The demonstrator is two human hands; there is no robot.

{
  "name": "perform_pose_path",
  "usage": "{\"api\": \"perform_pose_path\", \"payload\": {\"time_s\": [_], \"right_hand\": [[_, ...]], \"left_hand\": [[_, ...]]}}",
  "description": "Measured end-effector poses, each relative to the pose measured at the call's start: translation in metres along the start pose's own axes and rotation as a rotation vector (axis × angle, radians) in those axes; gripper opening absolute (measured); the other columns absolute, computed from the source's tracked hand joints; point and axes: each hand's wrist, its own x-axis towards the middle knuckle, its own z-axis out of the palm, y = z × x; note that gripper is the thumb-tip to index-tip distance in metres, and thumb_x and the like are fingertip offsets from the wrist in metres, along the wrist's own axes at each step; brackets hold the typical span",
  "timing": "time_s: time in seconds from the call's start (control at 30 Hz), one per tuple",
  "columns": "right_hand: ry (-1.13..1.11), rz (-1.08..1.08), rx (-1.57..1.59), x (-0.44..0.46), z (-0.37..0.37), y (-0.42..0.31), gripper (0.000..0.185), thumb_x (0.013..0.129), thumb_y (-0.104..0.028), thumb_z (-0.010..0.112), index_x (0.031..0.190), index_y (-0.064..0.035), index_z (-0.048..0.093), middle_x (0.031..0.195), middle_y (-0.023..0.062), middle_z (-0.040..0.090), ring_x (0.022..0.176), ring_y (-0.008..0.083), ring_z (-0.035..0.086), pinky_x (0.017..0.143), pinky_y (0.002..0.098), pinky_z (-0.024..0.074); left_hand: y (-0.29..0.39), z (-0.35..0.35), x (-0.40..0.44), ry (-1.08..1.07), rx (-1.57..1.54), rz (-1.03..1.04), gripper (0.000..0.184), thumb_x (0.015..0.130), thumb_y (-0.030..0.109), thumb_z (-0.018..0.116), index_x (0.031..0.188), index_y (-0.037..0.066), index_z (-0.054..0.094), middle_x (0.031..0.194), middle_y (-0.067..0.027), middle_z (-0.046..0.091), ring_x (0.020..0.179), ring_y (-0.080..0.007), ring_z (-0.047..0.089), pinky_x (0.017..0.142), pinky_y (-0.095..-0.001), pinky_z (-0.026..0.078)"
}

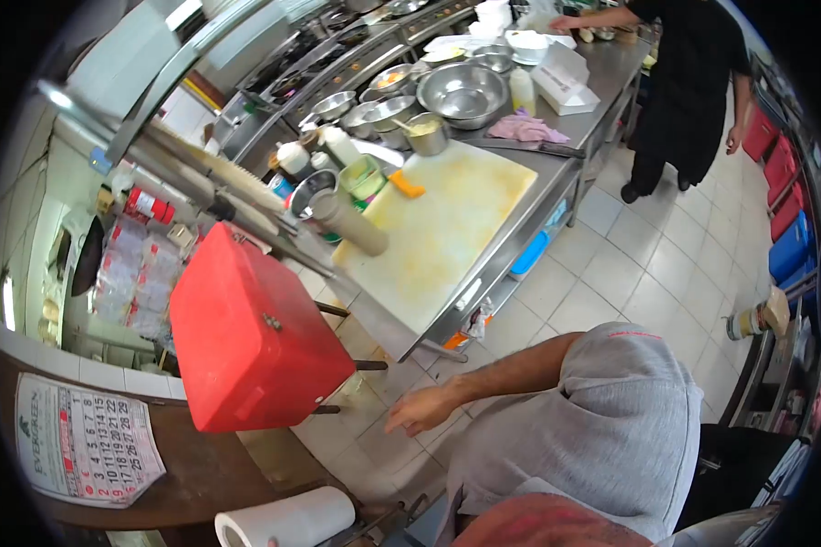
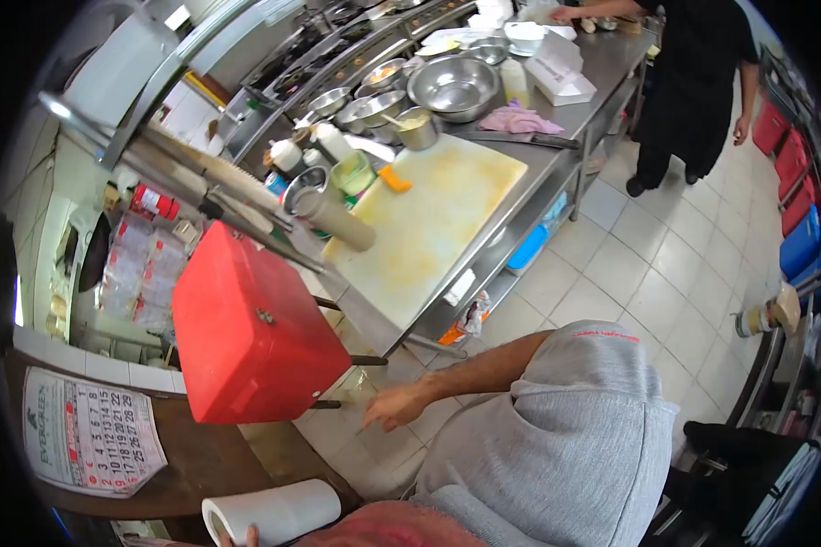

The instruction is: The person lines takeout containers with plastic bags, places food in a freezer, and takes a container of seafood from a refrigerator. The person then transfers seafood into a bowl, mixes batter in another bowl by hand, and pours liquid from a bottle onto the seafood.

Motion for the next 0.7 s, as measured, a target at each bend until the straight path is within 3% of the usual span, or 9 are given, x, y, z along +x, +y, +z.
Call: {"api": "perform_pose_path", "payload": {"time_s": [0.07,0.1,0.17,0.27,0.33,0.43,0.5,0.6,0.7], "right_hand": [[0.216,-0.094,-0.039,-0.033,0.001,-0.008,0.06,0.078,-0.019,0.064,0.132,-0.0142,0.037,0.128,0.0182,0.039,0.113,0.0339,0.045,0.089,0.0423,0.0402],[0.224,-0.093,-0.041,-0.044,-0.001,-0.01,0.06,0.078,-0.019,0.064,0.132,-0.0142,0.037,0.128,0.0182,0.039,0.113,0.0339,0.045,0.089,0.0423,0.0402],[0.375,-0.209,-0.144,-0.065,-0.016,-0.043,0.08,0.074,-0.028,0.07,0.139,-0.0185,0.026,0.138,0.0212,0.022,0.124,0.0398,0.031,0.096,0.0494,0.0325],[0.508,-0.357,-0.2,-0.086,-0.038,-0.057,0.091,0.068,-0.037,0.073,0.141,-0.0206,0.021,0.141,0.0234,0.016,0.127,0.0436,0.022,0.099,0.0556,0.0255],[0.598,-0.297,-0.323,-0.094,-0.046,-0.055,0.093,0.066,-0.037,0.074,0.141,-0.0208,0.021,0.141,0.0235,0.016,0.127,0.0438,0.022,0.099,0.0565,0.0254],[0.911,-0.108,-0.538,-0.102,-0.063,-0.032,0.095,0.063,-0.033,0.077,0.14,-0.021,0.022,0.141,0.024,0.016,0.127,0.0435,0.023,0.1,0.0554,0.0264],[0.997,-0.1,-0.583,-0.111,-0.095,-0.003,0.09,0.066,-0.03,0.076,0.139,-0.0195,0.024,0.14,0.0241,0.019,0.125,0.0429,0.027,0.1,0.0521,0.0289],[1.052,-0.097,-0.732,-0.127,-0.137,0.052,0.091,0.068,-0.033,0.074,0.14,-0.0187,0.021,0.138,0.0247,0.023,0.126,0.0413,0.028,0.1,0.0486,0.0301],[1.0,0.099,-0.572,-0.145,-0.16,0.069,0.09,0.069,-0.032,0.074,0.14,-0.018,0.02,0.137,0.0251,0.025,0.126,0.0423,0.028,0.102,0.0452,0.0303]], "left_hand": [[0.046,-0.003,0.009,-0.014,-0.029,0.076,0.041,0.072,0.011,0.07,0.107,-0.005,0.057,0.098,-0.0132,0.061,0.086,-0.0218,0.057,0.082,-0.0337,0.044],[0.063,-0.005,0.013,-0.017,-0.049,0.119,0.041,0.072,0.011,0.07,0.107,-0.005,0.057,0.098,-0.0131,0.061,0.086,-0.0215,0.057,0.082,-0.0334,0.044],[0.103,-0.009,0.022,-0.017,-0.103,0.207,0.041,0.072,0.011,0.07,0.106,-0.006,0.056,0.097,-0.0128,0.061,0.085,-0.0209,0.057,0.081,-0.0328,0.044],[0.173,-0.004,0.037,0.003,-0.217,0.295,0.04,0.072,0.01,0.07,0.106,-0.006,0.056,0.096,-0.0123,0.061,0.085,-0.02,0.056,0.081,-0.0319,0.044],[0.23,0.018,0.049,0.03,-0.347,0.32,0.035,0.068,0.004,0.072,0.097,-0.007,0.057,0.088,-0.0108,0.059,0.08,-0.019,0.054,0.075,-0.0316,0.044],[0.281,0.063,0.078,0.082,-0.384,0.452,0.033,0.066,0.009,0.076,0.092,-0.004,0.06,0.086,-0.0137,0.061,0.078,-0.0234,0.055,0.073,-0.0336,0.044],[0.316,0.094,0.095,0.131,-0.342,0.514,0.034,0.064,0.014,0.079,0.089,-0.002,0.062,0.084,-0.0156,0.062,0.077,-0.0279,0.055,0.073,-0.0369,0.043],[0.35,0.153,0.119,0.189,-0.322,0.551,0.038,0.061,0.024,0.081,0.087,0.002,0.064,0.08,-0.0138,0.064,0.077,-0.0311,0.057,0.074,-0.04,0.041],[0.375,0.211,0.134,0.258,-0.227,0.501,0.04,0.065,0.038,0.076,0.083,0.004,0.065,0.078,-0.0102,0.065,0.074,-0.0293,0.059,0.077,-0.0429,0.038]]}}
